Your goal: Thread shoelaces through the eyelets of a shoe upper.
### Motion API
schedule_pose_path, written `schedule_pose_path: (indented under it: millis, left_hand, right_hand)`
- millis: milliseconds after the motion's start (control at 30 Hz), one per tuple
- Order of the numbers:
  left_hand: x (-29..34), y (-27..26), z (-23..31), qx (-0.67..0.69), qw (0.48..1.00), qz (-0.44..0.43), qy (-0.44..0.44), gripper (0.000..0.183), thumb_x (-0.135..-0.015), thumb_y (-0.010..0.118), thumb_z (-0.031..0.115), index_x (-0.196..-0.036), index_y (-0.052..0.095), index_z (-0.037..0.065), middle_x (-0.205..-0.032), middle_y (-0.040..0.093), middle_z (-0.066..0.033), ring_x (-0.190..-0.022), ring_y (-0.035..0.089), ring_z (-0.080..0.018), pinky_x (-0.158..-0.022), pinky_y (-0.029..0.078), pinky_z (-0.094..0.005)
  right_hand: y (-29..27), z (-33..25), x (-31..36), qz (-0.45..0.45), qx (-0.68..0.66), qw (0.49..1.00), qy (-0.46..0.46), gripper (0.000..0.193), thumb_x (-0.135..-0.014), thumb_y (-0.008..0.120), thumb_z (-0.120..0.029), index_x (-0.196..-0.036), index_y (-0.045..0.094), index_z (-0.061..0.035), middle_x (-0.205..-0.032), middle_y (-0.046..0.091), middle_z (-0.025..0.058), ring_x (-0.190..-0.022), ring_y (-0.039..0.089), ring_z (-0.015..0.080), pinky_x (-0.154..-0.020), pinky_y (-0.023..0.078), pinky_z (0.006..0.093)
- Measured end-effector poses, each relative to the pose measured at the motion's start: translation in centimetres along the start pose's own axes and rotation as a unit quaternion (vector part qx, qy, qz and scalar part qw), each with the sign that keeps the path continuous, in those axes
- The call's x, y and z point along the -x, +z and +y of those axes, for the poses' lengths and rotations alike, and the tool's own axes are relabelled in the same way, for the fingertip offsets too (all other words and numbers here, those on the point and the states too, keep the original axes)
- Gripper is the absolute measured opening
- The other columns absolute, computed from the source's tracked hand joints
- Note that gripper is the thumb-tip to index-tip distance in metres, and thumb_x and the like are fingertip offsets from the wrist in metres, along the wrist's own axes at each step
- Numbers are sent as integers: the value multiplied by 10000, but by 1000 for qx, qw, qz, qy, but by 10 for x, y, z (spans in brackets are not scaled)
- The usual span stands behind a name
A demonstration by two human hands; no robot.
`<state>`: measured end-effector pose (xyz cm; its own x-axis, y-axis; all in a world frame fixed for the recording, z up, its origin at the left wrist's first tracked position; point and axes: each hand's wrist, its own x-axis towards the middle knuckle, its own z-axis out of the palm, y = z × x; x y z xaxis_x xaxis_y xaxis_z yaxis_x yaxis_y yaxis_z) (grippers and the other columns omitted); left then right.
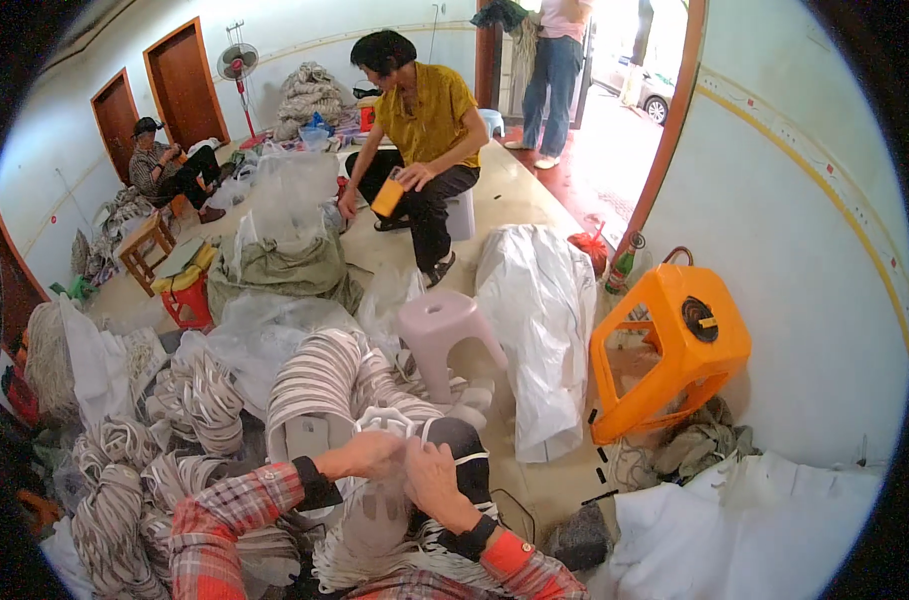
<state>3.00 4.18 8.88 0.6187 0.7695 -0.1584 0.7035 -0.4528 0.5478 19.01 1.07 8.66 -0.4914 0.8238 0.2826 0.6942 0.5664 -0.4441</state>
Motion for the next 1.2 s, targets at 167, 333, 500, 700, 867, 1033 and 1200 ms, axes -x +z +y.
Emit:
schedule_pose_path:
  millis: [167,333,500,700,867,1033,1200]
  left_hand:
    - [-4,-17,21,-187,977,-83,54,207,-689,574,156,-847,539,27,-736,590,-179,-733,594,-324,-621,453,-409]
    - [36,-71,14,-252,968,-11,13,156,-733,532,126,-850,509,25,-740,578,-163,-779,596,-266,-641,453,-383]
    - [64,-55,-2,-75,985,-116,-100,98,-805,483,104,-852,498,19,-779,583,-139,-791,605,-218,-666,469,-345]
    - [70,-2,-9,853,498,148,-43,244,-815,441,178,-774,562,-31,-862,596,-160,-906,552,-301,-833,407,-394]
    - [154,-82,-114,754,383,515,138,259,-751,461,138,-760,605,-77,-911,599,-232,-953,534,-332,-928,360,-420]
    - [352,-184,-223,678,395,586,205,301,-733,426,54,-921,490,-172,-1013,519,-258,-1026,472,-340,-952,342,-452]
    - [431,-335,-158,444,566,677,158,352,-846,340,27,-1122,366,-189,-1196,410,-286,-1153,379,-372,-1040,250,-477]
  right_hand:
    - [-10,7,5,-21,-63,997,38,193,-663,531,-20,-852,511,-54,-743,502,119,-744,521,296,-645,396,396]
    - [-16,12,20,-42,-32,997,-51,123,-764,576,-120,-835,520,-37,-791,466,110,-791,479,292,-685,414,377]
    - [-12,15,2,-94,-34,993,-69,161,-750,614,-213,-744,575,-57,-793,466,118,-788,480,281,-672,415,360]
    - [-25,34,-16,-320,-19,947,-16,193,-738,641,-234,-728,590,-48,-746,509,117,-704,530,313,-641,421,395]
    - [-78,26,-27,-301,-228,909,-176,226,-708,687,-261,-708,632,-41,-664,473,58,-643,492,232,-593,398,344]
    - [-26,49,-31,-320,-255,909,-87,200,-766,640,-230,-792,622,-32,-674,541,64,-638,522,159,-564,411,309]
    - [-5,7,-82,-267,-382,885,-1,257,-882,490,-234,-846,599,-3,-641,541,24,-534,494,88,-498,416,239]
